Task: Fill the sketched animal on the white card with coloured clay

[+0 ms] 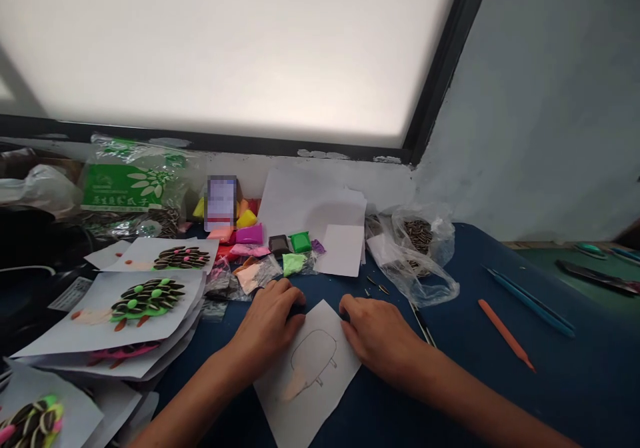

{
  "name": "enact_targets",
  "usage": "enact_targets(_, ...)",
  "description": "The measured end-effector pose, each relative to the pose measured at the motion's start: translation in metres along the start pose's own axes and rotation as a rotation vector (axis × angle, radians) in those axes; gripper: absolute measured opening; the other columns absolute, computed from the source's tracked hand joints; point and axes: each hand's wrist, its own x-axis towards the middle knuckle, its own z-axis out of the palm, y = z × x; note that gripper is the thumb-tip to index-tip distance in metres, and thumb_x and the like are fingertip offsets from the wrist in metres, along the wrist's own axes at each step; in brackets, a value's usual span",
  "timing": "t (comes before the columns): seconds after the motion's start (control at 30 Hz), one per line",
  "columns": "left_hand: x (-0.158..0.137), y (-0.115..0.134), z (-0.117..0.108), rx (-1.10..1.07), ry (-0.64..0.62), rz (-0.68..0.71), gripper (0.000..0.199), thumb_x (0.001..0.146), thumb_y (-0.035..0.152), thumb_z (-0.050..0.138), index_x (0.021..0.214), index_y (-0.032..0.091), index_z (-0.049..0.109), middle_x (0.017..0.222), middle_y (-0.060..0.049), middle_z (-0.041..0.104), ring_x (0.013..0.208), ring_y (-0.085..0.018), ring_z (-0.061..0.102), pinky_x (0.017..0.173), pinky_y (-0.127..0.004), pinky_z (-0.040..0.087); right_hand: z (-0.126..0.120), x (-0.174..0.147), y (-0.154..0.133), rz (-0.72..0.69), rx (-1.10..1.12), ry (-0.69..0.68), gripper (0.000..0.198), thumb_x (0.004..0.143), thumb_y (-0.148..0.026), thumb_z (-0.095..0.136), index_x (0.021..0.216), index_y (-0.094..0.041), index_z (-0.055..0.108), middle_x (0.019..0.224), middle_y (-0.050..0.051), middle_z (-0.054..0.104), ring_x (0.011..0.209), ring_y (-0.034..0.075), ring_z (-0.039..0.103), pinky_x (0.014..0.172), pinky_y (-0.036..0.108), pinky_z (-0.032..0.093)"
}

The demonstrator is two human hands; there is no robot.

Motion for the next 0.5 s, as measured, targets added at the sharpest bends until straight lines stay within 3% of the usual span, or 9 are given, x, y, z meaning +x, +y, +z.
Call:
enact_targets(0.13,0.001,-0.005,0.001,-0.089,0.007,0.049,0.015,0.083,0.009,0.06,0.094,0.017,0.067,0.099,-0.007,0.062,0.098,-0.027,0.057,0.087,-0.043,0.044,0.004,-0.005,-0.002,-0.119,0.046,0.07,0.016,0.096,-0.01,0.049,0.09,-0.016,0.063,0.086,0.005,0.065,0.078,0.018,0.061,0.068,0.029,0.04)
enact_targets(0.23,0.0,-0.01,0.004,-0.146,0.051,0.118,0.012,0.085,0.011,0.06,0.091,0.019,0.067,0.097,-0.005,0.061,0.096,-0.025,0.056,0.087,-0.042,0.042,0.019,-0.012,-0.009,-0.464,0.242,0.306,0.019,0.095,-0.014,0.052,0.079,-0.016,0.063,0.079,0.003,0.059,0.074,0.015,0.054,0.066,0.026,0.038)
enact_targets(0.3,-0.001,-0.012,0.006,-0.152,0.08,0.166,0.012,0.087,0.011,0.058,0.091,0.018,0.066,0.097,-0.005,0.06,0.095,-0.024,0.055,0.086,-0.042,0.042,0.03,-0.016,-0.014,-0.59,0.31,0.406,0.02,0.094,-0.014,0.052,0.079,-0.016,0.064,0.079,0.004,0.057,0.074,0.015,0.051,0.067,0.027,0.038)
enact_targets(0.4,-0.002,-0.015,0.01,-0.135,0.1,0.233,0.012,0.089,0.011,0.055,0.092,0.018,0.064,0.096,-0.005,0.06,0.093,-0.023,0.054,0.084,-0.04,0.041,0.04,-0.02,-0.017,-0.635,0.345,0.438,0.017,0.089,-0.008,0.051,0.09,-0.016,0.067,0.082,0.005,0.057,0.075,0.017,0.048,0.067,0.028,0.039)
enact_targets(0.5,-0.001,-0.015,0.012,-0.126,0.103,0.27,0.013,0.091,0.011,0.053,0.092,0.019,0.064,0.096,-0.004,0.061,0.091,-0.022,0.054,0.082,-0.039,0.041,0.044,-0.023,-0.017,-0.622,0.346,0.447,0.029,0.082,-0.001,0.048,0.099,-0.016,0.067,0.086,0.006,0.057,0.076,0.018,0.048,0.066,0.029,0.04)
